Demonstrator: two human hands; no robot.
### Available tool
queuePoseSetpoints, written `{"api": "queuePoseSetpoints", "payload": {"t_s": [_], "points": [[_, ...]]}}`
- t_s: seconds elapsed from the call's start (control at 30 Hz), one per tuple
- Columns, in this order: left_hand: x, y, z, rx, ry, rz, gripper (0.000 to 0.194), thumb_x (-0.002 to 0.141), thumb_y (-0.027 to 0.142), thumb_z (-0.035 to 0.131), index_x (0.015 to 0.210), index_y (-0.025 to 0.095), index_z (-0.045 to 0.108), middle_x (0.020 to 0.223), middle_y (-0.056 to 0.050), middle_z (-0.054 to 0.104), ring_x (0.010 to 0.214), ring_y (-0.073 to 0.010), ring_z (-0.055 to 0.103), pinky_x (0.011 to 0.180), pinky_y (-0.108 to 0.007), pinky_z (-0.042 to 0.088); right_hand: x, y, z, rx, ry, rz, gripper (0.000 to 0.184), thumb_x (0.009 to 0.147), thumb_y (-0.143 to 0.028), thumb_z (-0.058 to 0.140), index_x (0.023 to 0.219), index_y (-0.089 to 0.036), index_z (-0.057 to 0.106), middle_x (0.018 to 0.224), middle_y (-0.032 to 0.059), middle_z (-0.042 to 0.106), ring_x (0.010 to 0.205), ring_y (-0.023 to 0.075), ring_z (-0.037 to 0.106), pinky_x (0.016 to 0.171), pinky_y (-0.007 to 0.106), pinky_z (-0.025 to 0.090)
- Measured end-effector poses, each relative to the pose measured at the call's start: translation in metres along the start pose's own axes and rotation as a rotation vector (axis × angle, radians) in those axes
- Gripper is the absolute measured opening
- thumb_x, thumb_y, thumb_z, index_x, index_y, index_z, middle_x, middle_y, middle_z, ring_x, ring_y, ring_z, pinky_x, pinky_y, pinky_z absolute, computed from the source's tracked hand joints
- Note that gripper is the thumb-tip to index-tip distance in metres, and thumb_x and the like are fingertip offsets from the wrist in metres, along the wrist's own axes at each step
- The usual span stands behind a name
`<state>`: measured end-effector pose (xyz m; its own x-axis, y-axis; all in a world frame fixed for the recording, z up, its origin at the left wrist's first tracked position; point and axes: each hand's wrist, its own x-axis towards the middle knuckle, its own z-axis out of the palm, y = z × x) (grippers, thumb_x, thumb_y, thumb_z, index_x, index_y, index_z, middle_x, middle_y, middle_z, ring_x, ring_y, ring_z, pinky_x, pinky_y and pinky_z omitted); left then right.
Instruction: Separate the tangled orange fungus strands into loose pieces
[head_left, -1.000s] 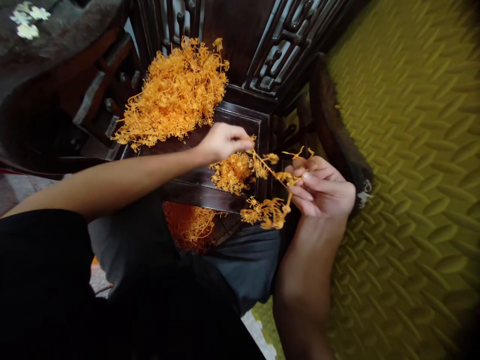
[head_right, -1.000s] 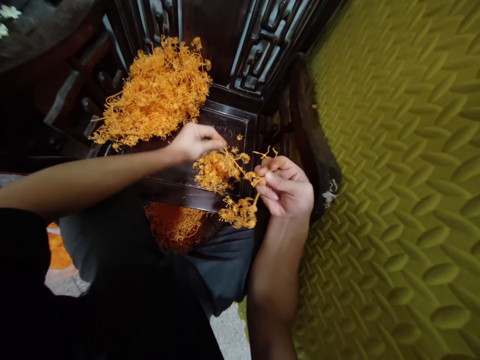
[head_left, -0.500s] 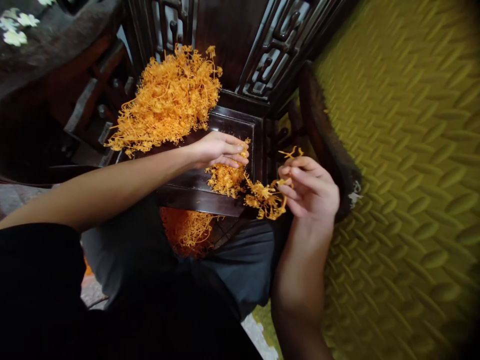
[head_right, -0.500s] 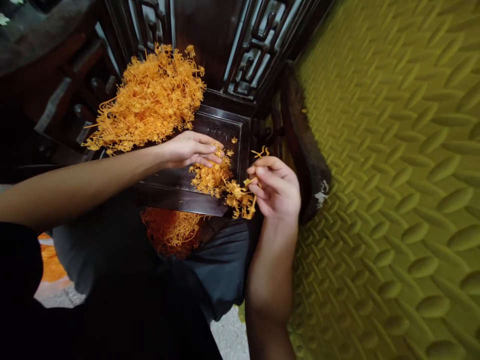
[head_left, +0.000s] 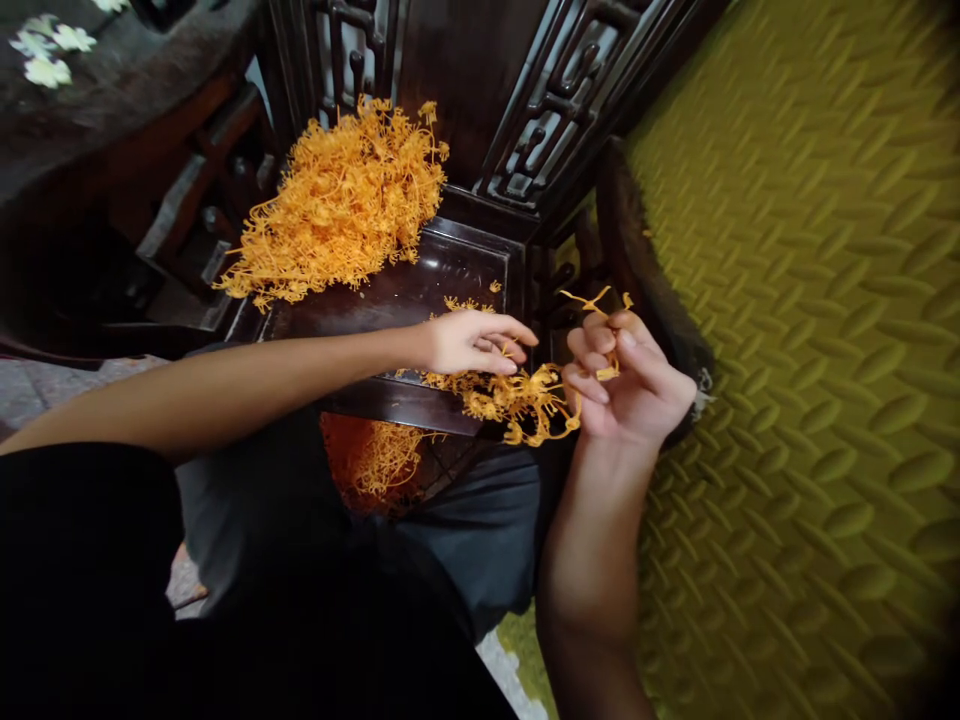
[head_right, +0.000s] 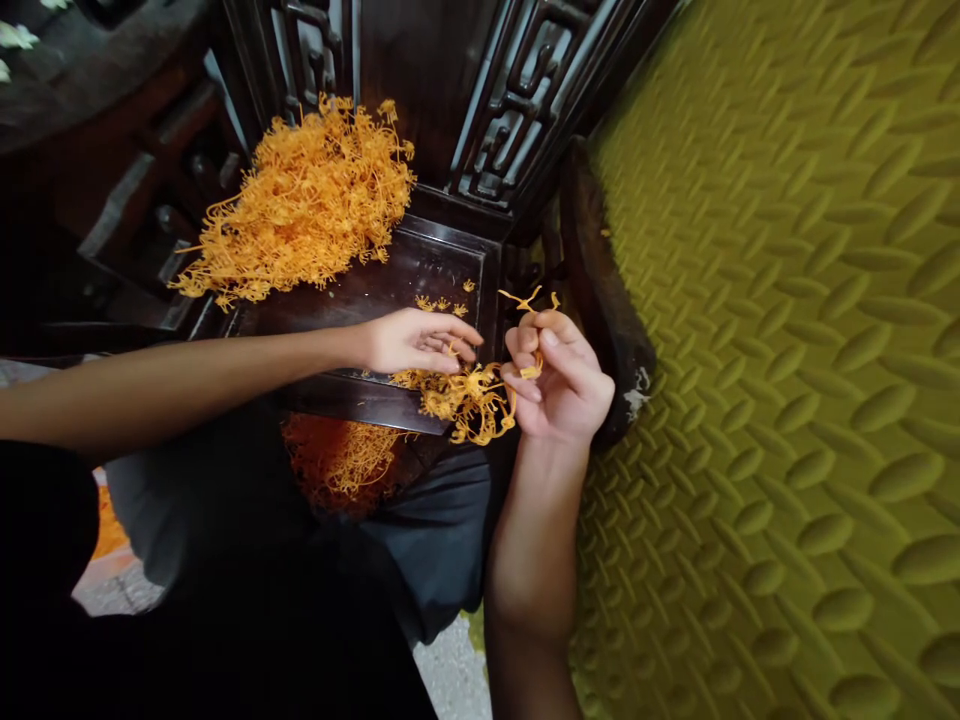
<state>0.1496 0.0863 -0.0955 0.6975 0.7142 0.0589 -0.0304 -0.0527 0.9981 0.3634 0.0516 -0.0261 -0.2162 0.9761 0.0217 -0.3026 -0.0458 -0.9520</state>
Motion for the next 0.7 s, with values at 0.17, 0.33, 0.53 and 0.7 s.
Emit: {"api": "queuePoseSetpoints", "payload": {"t_s": [0.17, 0.33, 0.53, 0.7], "points": [[0.001, -0.006, 0.000, -0.110, -0.090, -0.053, 0.087, 0.068, 0.019, 0.085, 0.147, 0.018, 0.048, 0.117, -0.013, 0.073, 0.082, -0.0152, 0.069, 0.075, -0.031, 0.054, 0.002, 0.000, -0.004, 0.001, 0.049, -0.059, 0.008, 0.083, -0.037, 0.075, 0.090, -0.034, 0.072, 0.074, 0.0024, 0.047, 0.057, 0.0132, 0.031, 0.033, 0.021, 0.019], [0.000, -0.001, -0.010, -0.062, 0.120, -0.068, 0.069, 0.075, 0.022, 0.081, 0.136, 0.014, 0.050, 0.089, -0.003, 0.070, 0.077, -0.0145, 0.067, 0.073, -0.030, 0.053, 0.004, 0.004, 0.001, -0.066, 0.137, -0.093, 0.014, 0.081, -0.039, 0.079, 0.090, -0.030, 0.072, 0.069, -0.0003, 0.047, 0.053, 0.0099, 0.034, 0.034, 0.019, 0.022], [-0.001, 0.009, -0.025, -0.140, 0.340, -0.138, 0.042, 0.078, 0.012, 0.077, 0.115, 0.017, 0.058, 0.072, 0.001, 0.064, 0.062, -0.0140, 0.067, 0.062, -0.032, 0.054, 0.005, 0.014, 0.006, -0.173, 0.365, -0.061, 0.025, 0.069, -0.033, 0.090, 0.082, -0.018, 0.075, 0.056, -0.0053, 0.044, 0.045, 0.0023, 0.029, 0.036, 0.013, 0.019], [0.002, 0.013, -0.035, 0.138, 0.329, -0.261, 0.009, 0.076, 0.008, 0.073, 0.077, 0.013, 0.066, 0.064, -0.004, 0.064, 0.062, -0.0153, 0.067, 0.063, -0.035, 0.055, 0.001, 0.009, 0.003, -0.185, 0.473, -0.155, 0.028, 0.063, -0.033, 0.091, 0.078, -0.014, 0.076, 0.049, -0.0072, 0.042, 0.043, 0.0022, 0.026, 0.035, 0.014, 0.018]]}}
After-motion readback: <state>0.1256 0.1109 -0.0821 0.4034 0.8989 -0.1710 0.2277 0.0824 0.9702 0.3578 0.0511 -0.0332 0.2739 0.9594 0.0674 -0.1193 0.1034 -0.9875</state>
